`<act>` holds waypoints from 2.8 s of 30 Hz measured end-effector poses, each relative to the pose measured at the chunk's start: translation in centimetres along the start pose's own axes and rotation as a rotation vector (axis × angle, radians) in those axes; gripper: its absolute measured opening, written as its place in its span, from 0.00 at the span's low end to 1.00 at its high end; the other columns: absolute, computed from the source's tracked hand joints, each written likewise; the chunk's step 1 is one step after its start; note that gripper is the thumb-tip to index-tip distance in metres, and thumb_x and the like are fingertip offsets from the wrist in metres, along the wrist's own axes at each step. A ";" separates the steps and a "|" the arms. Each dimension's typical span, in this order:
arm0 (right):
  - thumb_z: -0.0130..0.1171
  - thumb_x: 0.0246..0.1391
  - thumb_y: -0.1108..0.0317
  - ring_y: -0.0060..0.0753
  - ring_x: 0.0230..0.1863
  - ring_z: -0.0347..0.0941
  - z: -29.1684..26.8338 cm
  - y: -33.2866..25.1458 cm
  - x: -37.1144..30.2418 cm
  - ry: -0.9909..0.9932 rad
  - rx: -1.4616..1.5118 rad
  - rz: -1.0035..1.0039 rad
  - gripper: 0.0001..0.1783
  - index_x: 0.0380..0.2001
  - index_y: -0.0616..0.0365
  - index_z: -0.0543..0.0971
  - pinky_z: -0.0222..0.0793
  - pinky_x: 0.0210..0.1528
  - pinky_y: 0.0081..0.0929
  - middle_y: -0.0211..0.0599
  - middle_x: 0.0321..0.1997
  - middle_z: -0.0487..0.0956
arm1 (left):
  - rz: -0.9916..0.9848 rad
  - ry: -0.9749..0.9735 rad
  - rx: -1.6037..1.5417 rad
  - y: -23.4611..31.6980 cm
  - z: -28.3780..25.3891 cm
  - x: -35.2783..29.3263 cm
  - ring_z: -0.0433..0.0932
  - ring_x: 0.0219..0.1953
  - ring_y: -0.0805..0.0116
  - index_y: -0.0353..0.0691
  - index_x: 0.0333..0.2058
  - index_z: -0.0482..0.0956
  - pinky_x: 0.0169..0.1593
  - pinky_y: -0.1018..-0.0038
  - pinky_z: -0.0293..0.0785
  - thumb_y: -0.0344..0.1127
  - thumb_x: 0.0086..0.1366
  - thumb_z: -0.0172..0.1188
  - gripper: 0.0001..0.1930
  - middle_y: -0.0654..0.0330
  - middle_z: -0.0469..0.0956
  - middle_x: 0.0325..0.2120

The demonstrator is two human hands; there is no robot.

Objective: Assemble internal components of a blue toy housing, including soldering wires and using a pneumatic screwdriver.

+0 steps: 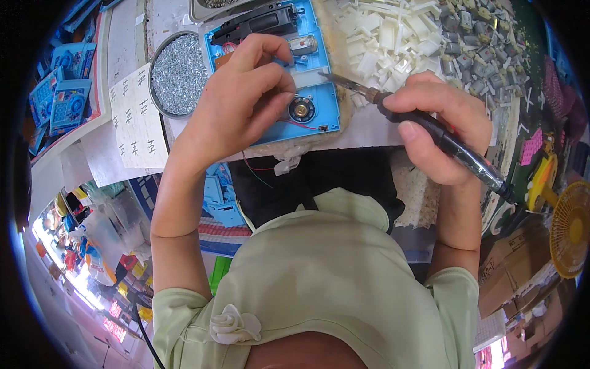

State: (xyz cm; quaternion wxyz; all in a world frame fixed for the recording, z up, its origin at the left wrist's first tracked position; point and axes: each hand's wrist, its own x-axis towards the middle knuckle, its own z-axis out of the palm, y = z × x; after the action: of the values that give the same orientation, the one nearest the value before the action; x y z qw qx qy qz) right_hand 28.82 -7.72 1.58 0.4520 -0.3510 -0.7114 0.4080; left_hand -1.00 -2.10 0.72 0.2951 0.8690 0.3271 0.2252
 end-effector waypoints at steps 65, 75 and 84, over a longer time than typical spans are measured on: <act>0.65 0.45 0.70 0.40 0.24 0.74 0.4 0.2 1.4 -0.169 -0.065 -0.061 0.14 0.36 0.66 0.84 0.70 0.29 0.32 0.42 0.28 0.83 | 0.004 -0.082 0.065 0.3 -0.2 0.2 0.79 0.38 0.57 0.41 0.31 0.79 0.40 0.66 0.76 0.24 0.53 0.69 0.09 0.60 0.74 0.38; 0.65 0.43 0.72 0.40 0.23 0.75 0.8 0.6 1.5 -0.188 -0.060 -0.073 0.14 0.36 0.64 0.84 0.71 0.31 0.33 0.42 0.28 0.83 | 0.014 -0.087 0.106 0.7 -0.2 0.6 0.81 0.38 0.57 0.41 0.30 0.77 0.39 0.65 0.77 0.25 0.53 0.69 0.09 0.61 0.75 0.39; 0.65 0.43 0.73 0.38 0.24 0.75 1.3 0.1 1.8 -0.161 -0.114 -0.026 0.13 0.36 0.62 0.84 0.71 0.29 0.31 0.39 0.29 0.83 | 0.018 -0.087 0.125 0.9 -0.2 0.7 0.80 0.38 0.56 0.41 0.30 0.77 0.38 0.64 0.77 0.25 0.53 0.69 0.09 0.61 0.75 0.39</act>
State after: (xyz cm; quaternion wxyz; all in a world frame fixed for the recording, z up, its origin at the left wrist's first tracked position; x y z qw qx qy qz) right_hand 26.98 -6.45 1.82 0.3777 -0.3331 -0.7720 0.3878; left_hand -0.26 -2.03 1.62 0.2522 0.8976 0.3195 0.1691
